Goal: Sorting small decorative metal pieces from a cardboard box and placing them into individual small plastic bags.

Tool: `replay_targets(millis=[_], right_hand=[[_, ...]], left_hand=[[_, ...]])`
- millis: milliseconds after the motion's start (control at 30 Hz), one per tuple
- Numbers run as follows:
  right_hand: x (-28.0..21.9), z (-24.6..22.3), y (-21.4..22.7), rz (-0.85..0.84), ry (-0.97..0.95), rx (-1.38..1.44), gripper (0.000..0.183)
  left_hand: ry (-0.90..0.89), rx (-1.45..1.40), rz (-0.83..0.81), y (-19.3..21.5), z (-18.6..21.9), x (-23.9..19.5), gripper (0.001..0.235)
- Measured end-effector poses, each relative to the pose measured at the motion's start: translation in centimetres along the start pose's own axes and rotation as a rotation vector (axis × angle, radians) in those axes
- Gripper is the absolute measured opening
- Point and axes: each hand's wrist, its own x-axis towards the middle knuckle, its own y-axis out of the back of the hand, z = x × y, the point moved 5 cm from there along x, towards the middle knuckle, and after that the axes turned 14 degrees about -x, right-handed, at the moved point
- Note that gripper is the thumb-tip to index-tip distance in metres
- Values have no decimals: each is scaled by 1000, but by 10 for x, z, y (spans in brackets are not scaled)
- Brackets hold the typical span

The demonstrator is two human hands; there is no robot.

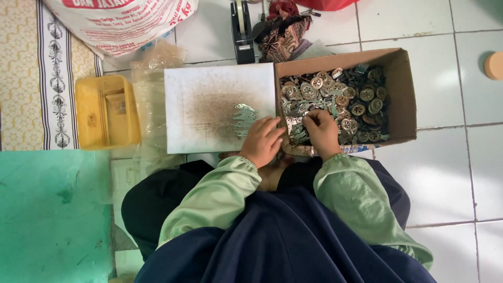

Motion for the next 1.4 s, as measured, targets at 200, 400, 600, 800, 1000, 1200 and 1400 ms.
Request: replay_targets(millis=[200,400,600,800,1000,1200,1400], right_hand=[[10,-78,-57,-27,21,100,22],[39,-111,-104,-86,108,-205,17],[58,-118,-103,-109,179,-371,18],[57,-127,-100,-43,236,-454,20],[34,-128,-89,33,296,-419,20],[7,-85,-38,-23,372,-405,23],[34,28,22,-33,170,-582,26]], left_hand=[[195,117,161,68,-69,-29,34],[355,98,51,68,-93,-42,44],[510,168,-126,65,-93,-33,53],[645,118,-262,63,-93,-30,59],[484,195,-125,61,-87,-31,51],[164,188,-143,24,-29,-5,39],[-14,85,-312,-49,8,26,31]])
